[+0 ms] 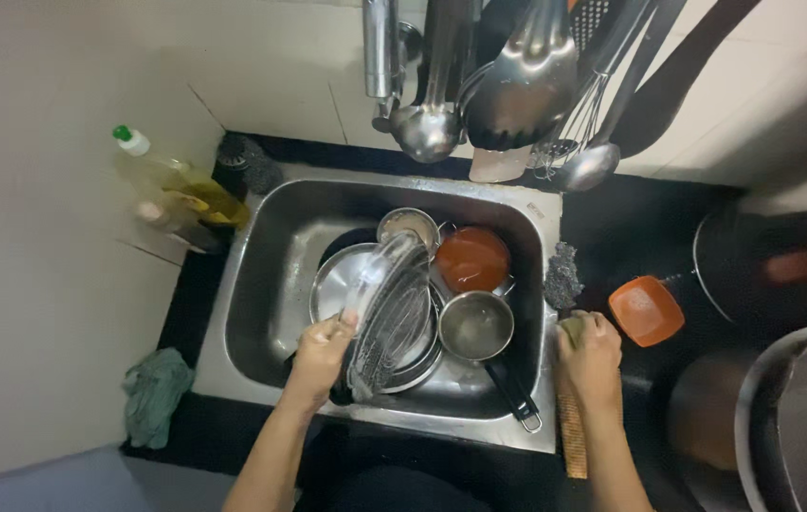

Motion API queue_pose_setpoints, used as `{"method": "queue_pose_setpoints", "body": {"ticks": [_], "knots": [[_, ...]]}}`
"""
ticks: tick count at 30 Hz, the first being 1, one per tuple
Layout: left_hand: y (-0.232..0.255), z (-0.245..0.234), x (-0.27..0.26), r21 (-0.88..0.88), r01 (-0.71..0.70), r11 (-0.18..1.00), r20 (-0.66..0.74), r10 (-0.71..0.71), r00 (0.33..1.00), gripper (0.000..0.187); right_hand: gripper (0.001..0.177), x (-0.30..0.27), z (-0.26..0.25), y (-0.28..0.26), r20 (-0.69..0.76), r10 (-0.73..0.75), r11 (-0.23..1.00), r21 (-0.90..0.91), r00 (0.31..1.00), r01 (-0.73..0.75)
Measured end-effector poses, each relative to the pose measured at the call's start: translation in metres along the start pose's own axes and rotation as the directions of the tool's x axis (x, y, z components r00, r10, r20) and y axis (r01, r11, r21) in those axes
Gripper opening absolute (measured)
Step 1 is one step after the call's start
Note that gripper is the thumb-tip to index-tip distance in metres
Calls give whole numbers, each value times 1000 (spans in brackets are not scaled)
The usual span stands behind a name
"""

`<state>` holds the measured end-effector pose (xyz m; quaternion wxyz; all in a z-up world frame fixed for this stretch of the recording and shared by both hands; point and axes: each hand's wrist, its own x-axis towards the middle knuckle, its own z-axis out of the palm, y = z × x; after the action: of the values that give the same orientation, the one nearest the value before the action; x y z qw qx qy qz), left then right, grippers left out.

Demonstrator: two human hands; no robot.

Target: The person washes a large metal lid and a pot in a kitchen sink, scrubbing them with a sponge and rinsing them under running tap water, turning the lid over to clean both sides. The person then continues scrubbing the lid and handles other dishes in the sink.

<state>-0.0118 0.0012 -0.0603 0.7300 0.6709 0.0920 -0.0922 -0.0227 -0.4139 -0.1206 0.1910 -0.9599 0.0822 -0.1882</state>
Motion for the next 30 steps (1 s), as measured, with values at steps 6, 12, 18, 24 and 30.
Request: {"method": "queue_pose_setpoints", "body": {"ticks": [6,12,18,24,30], "knots": [[57,21,1,587,220,779,51,-306,951,44,34,35,-28,-114,114,-143,906,415,983,84],[88,8,10,563,-70,823,229,-74,971,40,37,84,-39,-214,318,-585,707,650,746,277],[114,-15,61,663,-169,730,262,-14,965,56,35,112,-34,-246,612,-554,732,681,565,-21],[177,14,157,806,-342,483,141,405,903,53,32,126,-19,-270,643,-514,820,562,568,107],[215,42,222,865,-434,251,250,534,808,62,32,146,-8,-286,670,-484,837,543,563,73]]}}
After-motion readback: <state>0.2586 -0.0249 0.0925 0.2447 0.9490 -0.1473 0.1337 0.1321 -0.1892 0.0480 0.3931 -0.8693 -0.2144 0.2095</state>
